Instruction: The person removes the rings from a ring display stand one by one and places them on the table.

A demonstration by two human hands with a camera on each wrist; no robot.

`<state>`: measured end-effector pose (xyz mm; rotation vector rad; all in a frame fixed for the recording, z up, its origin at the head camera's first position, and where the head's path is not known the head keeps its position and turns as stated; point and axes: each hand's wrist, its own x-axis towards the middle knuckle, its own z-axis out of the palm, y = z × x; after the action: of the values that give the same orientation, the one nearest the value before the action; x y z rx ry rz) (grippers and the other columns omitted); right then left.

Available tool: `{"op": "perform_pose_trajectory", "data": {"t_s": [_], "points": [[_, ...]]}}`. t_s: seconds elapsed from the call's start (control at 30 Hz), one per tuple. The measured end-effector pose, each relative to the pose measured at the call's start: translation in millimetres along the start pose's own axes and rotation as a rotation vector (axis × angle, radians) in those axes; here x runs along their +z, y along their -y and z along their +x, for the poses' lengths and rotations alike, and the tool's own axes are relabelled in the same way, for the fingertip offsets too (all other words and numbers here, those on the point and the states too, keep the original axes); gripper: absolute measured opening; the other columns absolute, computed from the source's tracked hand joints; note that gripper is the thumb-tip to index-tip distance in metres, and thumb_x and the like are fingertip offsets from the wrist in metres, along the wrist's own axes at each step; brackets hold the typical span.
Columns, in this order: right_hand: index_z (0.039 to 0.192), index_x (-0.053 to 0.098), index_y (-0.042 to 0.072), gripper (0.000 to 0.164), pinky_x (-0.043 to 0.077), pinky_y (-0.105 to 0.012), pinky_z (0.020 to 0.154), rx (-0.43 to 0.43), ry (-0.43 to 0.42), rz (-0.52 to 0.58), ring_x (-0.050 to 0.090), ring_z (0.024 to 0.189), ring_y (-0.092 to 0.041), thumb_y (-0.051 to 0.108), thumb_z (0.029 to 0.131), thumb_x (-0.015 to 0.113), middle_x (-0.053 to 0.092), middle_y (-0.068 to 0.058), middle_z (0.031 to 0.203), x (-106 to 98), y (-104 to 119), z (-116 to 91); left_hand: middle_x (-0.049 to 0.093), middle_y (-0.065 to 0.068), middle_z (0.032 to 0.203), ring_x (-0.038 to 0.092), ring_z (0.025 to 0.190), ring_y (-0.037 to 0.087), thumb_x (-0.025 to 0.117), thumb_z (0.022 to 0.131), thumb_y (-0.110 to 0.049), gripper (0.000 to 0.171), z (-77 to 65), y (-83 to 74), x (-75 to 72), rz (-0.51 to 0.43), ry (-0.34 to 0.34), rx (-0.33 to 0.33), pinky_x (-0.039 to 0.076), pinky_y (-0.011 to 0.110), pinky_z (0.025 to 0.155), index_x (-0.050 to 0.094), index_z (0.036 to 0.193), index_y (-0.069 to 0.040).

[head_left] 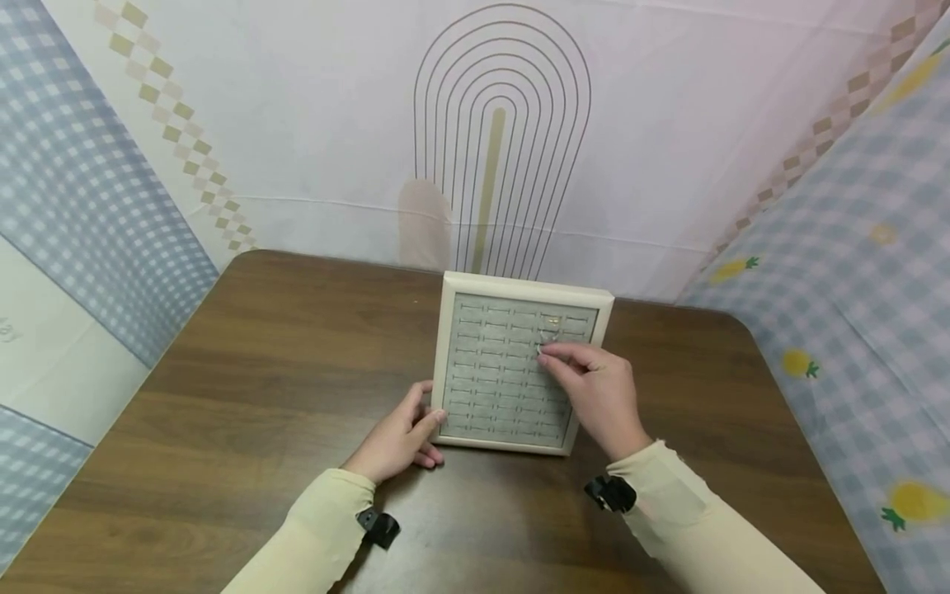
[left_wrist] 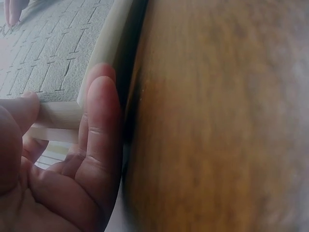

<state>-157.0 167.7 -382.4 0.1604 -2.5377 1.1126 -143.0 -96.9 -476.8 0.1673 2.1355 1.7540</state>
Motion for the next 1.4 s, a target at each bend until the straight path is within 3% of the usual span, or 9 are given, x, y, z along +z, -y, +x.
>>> {"op": "perform_pose_trajectory", "data": {"t_s": [0.87,1.4], "points": [[0.091,0.081,0.015,0.008,0.041,-0.019,0.050,-0.118,-0.047,0.135,0.052,0.061,-0.010,0.011,0.084,0.083,0.071,0.006,0.082,-2.6,-10.6,-7.6,0.062,0.020,0.115,0.070,0.064,0.025,0.055,0.106,-0.021,0.049,0.2,0.0,-0.7,-0.011,0.014,-0.014,0.062,0.038,0.059,0.033,0.150,-0.019],[0.088,0.080,0.011,0.005,0.035,-0.020,0.043,-0.050,-0.021,0.119,0.043,0.054,-0.010,0.011,0.084,0.083,0.060,0.005,0.066,-10.5,-15.3,-15.2,0.062,0.020,0.115,0.069,0.064,0.025,0.055,0.105,-0.021,0.050,-0.2,-1.9,-1.2,-0.020,0.019,-0.017,0.062,0.039,0.059,0.032,0.150,-0.018]]}}
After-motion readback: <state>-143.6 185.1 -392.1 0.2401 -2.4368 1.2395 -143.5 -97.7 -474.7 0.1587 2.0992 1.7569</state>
